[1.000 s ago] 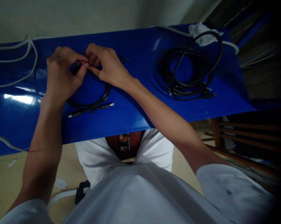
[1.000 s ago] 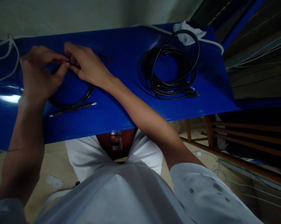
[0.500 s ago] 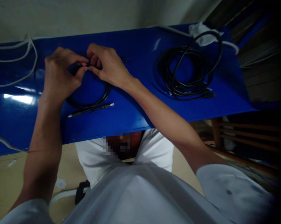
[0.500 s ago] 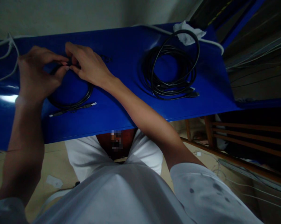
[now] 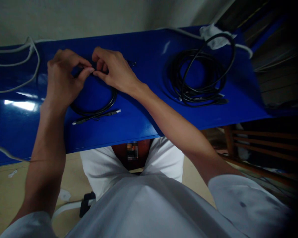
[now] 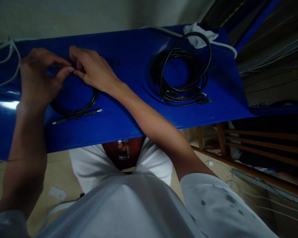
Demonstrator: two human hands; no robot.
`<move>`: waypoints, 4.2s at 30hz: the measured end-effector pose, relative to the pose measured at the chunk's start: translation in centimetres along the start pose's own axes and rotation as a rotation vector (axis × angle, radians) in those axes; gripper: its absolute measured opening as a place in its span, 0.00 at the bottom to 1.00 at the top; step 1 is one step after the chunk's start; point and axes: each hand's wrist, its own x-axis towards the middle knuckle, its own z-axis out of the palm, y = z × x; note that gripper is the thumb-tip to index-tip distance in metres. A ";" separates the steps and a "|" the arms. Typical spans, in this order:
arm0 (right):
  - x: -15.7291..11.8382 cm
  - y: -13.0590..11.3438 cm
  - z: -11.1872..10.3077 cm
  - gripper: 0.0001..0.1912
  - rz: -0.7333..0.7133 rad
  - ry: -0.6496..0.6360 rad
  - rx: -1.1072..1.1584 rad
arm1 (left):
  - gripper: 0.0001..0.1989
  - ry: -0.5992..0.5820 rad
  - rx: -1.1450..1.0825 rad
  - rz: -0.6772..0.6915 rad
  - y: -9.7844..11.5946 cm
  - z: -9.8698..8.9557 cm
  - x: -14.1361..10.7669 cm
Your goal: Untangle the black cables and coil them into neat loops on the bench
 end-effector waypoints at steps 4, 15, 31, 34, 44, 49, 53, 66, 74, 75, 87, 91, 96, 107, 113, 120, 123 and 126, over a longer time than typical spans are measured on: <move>-0.4 -0.9 -0.8 0.24 0.107 -0.089 -0.053 | 0.11 -0.022 0.036 0.014 -0.7 0.3 -0.1; -0.4 -1.3 -0.8 0.13 -0.075 0.006 -0.164 | 0.06 -0.018 0.014 -0.063 -2.2 0.4 -0.1; -0.3 -1.7 -1.2 0.18 -0.063 -0.034 -0.202 | 0.07 0.083 0.040 -0.119 -2.1 -0.6 0.1; -0.4 -1.7 -1.2 0.16 -0.050 -0.035 -0.178 | 0.06 0.107 0.060 -0.100 -2.0 -0.5 0.1; -0.5 -1.0 -0.9 0.16 -0.075 -0.002 -0.073 | 0.06 0.276 -0.006 0.015 -2.0 -0.4 -0.1; -0.4 -1.0 -1.2 0.17 -0.080 -0.031 -0.125 | 0.08 0.305 -0.014 0.065 -2.1 -0.5 0.2; 0.0 -1.9 -2.4 0.15 -0.123 -0.065 -0.179 | 0.10 0.299 -0.017 0.023 -1.9 -0.4 0.4; -14.9 -9.7 -12.8 0.09 0.075 0.349 -0.351 | 0.13 0.273 -0.138 -0.035 -0.9 0.1 0.2; -23.6 -3.5 -16.9 0.42 0.271 0.221 -0.654 | 0.04 0.291 -0.151 -0.037 -0.8 0.7 -0.1; -24.2 -2.8 -16.6 0.41 0.287 0.196 -0.668 | 0.03 0.298 -0.145 -0.033 -0.7 0.7 -0.1; -25.7 -1.4 -16.0 0.21 0.299 0.190 -0.645 | 0.03 0.327 -0.123 -0.035 -0.5 0.5 -0.2; -25.9 -1.3 -16.8 0.19 0.297 0.202 -0.627 | 0.04 0.321 -0.095 -0.018 -0.7 0.5 -0.2; -25.7 -1.3 -17.7 0.20 0.310 0.211 -0.625 | 0.03 0.299 -0.102 -0.047 -0.7 0.5 -0.3; -24.6 -1.5 -17.5 0.19 0.351 0.129 -0.678 | 0.04 0.269 -0.046 -0.054 0.2 0.0 -0.3; -23.9 -1.8 -16.4 0.21 0.366 0.105 -0.701 | 0.03 0.281 -0.072 -0.005 0.0 0.2 -0.4; -23.1 -2.0 -16.5 0.19 0.413 0.232 -0.694 | 0.03 0.282 -0.084 -0.005 0.1 0.1 -0.4; -22.9 -2.0 -17.3 0.18 0.415 0.267 -0.721 | 0.05 0.248 -0.044 -0.039 0.1 0.0 -0.4; -22.8 -1.8 -18.5 0.17 0.439 0.293 -0.787 | 0.08 0.211 -0.038 -0.056 0.1 0.0 -0.4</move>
